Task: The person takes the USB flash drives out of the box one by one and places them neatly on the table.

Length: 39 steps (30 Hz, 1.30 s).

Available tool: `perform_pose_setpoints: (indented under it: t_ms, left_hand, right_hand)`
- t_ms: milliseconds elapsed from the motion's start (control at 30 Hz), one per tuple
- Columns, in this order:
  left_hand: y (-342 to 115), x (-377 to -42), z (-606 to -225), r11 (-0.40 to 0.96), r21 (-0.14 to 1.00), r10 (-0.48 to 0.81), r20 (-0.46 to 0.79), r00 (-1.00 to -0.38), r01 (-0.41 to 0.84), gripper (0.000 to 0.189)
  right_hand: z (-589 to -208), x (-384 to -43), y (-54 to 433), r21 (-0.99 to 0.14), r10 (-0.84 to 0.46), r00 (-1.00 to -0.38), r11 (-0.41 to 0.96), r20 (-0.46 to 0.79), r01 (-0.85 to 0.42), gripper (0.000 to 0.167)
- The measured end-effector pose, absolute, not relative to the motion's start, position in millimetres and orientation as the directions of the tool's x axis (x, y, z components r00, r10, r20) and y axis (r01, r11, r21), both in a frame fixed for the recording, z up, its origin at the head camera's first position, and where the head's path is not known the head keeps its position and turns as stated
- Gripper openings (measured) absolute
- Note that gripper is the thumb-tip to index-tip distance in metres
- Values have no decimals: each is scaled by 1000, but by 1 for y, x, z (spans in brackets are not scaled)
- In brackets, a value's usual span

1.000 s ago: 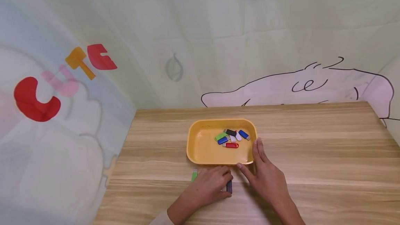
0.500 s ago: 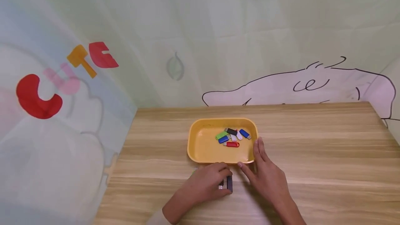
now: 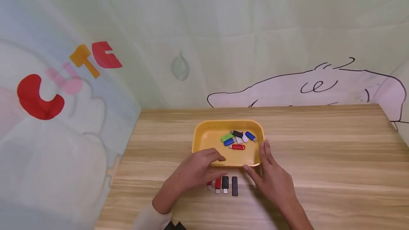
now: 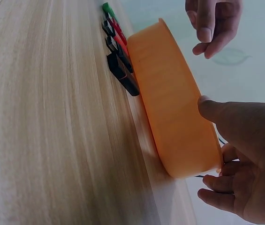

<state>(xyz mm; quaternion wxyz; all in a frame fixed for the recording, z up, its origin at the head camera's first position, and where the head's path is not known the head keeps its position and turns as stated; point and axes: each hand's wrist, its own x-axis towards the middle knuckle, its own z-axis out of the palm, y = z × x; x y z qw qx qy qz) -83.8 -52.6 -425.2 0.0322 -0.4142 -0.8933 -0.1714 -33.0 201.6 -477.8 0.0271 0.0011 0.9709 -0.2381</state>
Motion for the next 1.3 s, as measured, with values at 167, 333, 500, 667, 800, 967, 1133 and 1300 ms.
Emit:
perform_pose_setpoints:
  t_ms: [167, 333, 500, 667, 800, 967, 1133, 1300]
  left_hand:
    - [-57, -91, -418, 630, 271, 714, 166, -680, 728, 36]
    - [-59, -95, -412, 668, 297, 689, 100, -718, 682, 38]
    - [-59, -100, -410, 694, 294, 672, 63, -738, 657, 39]
    - [-60, -108, -411, 711, 285, 660, 45, -750, 642, 38]
    - [-61, -114, -413, 723, 280, 652, 24, -758, 631, 38]
    - [-62, -123, -414, 743, 271, 639, -13, -769, 612, 38]
    - [-59, -131, -413, 755, 258, 633, -46, -773, 603, 36]
    - [-56, -139, -413, 755, 271, 633, -63, -772, 597, 34]
  right_hand:
    - [-478, -33, 201, -458, -6, -999, 889, -54, 19, 104]
    - [-478, -33, 201, -450, -6, -998, 893, -60, 21, 104]
    - [-478, -33, 201, -451, -7, -998, 892, -64, 22, 104]
    - [-478, -33, 201, -448, -6, -998, 893, -67, 24, 104]
    - [-478, -34, 201, -444, -4, -998, 896, -67, 26, 104]
    - [-478, -34, 201, -447, 0, -997, 894, -78, 35, 105]
    - [-479, -33, 200, -452, 2, -997, 891, -76, 36, 106]
    - [-479, -32, 200, -454, 1, -998, 890, -66, 31, 105]
